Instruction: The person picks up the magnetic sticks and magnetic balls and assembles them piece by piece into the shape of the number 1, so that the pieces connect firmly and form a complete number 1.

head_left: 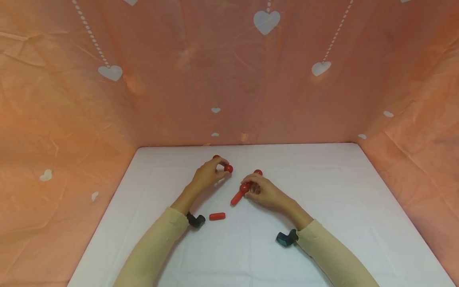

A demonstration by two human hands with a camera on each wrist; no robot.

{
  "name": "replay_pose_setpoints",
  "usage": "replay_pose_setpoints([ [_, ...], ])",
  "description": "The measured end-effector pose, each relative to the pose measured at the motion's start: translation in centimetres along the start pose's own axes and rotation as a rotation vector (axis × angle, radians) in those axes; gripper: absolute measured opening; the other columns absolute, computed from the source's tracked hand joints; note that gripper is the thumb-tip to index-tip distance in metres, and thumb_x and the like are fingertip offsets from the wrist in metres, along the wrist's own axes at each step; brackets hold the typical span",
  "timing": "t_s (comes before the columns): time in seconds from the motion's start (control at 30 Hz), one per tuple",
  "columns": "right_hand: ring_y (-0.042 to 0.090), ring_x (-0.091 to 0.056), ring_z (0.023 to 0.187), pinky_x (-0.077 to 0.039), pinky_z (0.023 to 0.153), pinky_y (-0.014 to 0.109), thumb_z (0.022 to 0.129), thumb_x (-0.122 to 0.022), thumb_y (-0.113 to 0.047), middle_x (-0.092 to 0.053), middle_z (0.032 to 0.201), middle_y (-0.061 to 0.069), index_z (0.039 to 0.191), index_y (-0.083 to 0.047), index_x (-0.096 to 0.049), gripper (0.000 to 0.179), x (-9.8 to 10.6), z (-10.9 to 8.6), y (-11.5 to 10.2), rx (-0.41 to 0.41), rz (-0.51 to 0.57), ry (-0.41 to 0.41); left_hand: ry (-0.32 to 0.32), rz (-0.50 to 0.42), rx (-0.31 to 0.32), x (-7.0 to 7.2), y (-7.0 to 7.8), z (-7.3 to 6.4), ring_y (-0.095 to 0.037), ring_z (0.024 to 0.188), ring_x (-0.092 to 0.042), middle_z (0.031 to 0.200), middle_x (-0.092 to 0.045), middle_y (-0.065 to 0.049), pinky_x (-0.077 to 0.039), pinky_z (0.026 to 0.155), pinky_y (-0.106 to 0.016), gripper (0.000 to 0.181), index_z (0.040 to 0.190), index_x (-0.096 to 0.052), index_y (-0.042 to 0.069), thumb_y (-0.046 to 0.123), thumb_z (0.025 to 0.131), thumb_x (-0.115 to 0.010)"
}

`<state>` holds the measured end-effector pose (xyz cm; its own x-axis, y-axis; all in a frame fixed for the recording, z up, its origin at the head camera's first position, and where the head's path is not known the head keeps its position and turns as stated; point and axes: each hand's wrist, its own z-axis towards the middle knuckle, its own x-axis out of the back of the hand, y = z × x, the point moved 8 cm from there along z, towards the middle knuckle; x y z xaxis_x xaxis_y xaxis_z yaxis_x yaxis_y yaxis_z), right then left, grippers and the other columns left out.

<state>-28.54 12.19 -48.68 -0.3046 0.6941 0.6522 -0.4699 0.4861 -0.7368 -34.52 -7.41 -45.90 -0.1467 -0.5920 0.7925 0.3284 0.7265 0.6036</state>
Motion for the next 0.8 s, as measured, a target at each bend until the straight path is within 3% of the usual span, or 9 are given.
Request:
replay_pose_setpoints([
  [0.23,0.016,-0.060,0.099,-0.056,0.087,0.031,0.095,-0.083,-0.013,-0.066,0.125,-0.001,0.134,-0.016,-0.066,0.042,0.2,0.0,-0.1,-0.012,-0.019,0.002,-0.011,-0.030,0.006,0.0,0.1,-1.5,-0.029,0.107,-0.068,0.131,-0.073,-0.006,-0.058,0.094,-0.051,0.044,0.138,-0.069,0.018,0.031,0.098,-0.081],
  [0.6,0.016,-0.059,0.099,-0.055,0.087,0.032,0.096,-0.082,-0.013,-0.066,0.125,-0.001,0.135,-0.017,-0.066,0.042,0.2,-0.1,0.1,-0.037,-0.013,0.001,-0.028,-0.042,-0.021,-0.1,0.2,-3.9,-0.026,0.104,-0.067,0.131,-0.072,-0.002,-0.058,0.094,-0.047,0.037,0.132,-0.071,0.019,0.029,0.098,-0.082],
  [0.8,0.017,-0.060,0.100,-0.056,0.088,0.032,0.096,-0.082,-0.013,-0.066,0.124,-0.002,0.134,-0.018,-0.066,0.042,0.2,0.0,-0.2,-0.029,-0.011,-0.001,-0.050,-0.040,0.003,-0.1,0.0,-4.9,-0.022,0.099,-0.065,0.126,-0.073,0.001,-0.058,0.092,-0.044,0.037,0.131,-0.071,0.022,0.029,0.097,-0.083],
])
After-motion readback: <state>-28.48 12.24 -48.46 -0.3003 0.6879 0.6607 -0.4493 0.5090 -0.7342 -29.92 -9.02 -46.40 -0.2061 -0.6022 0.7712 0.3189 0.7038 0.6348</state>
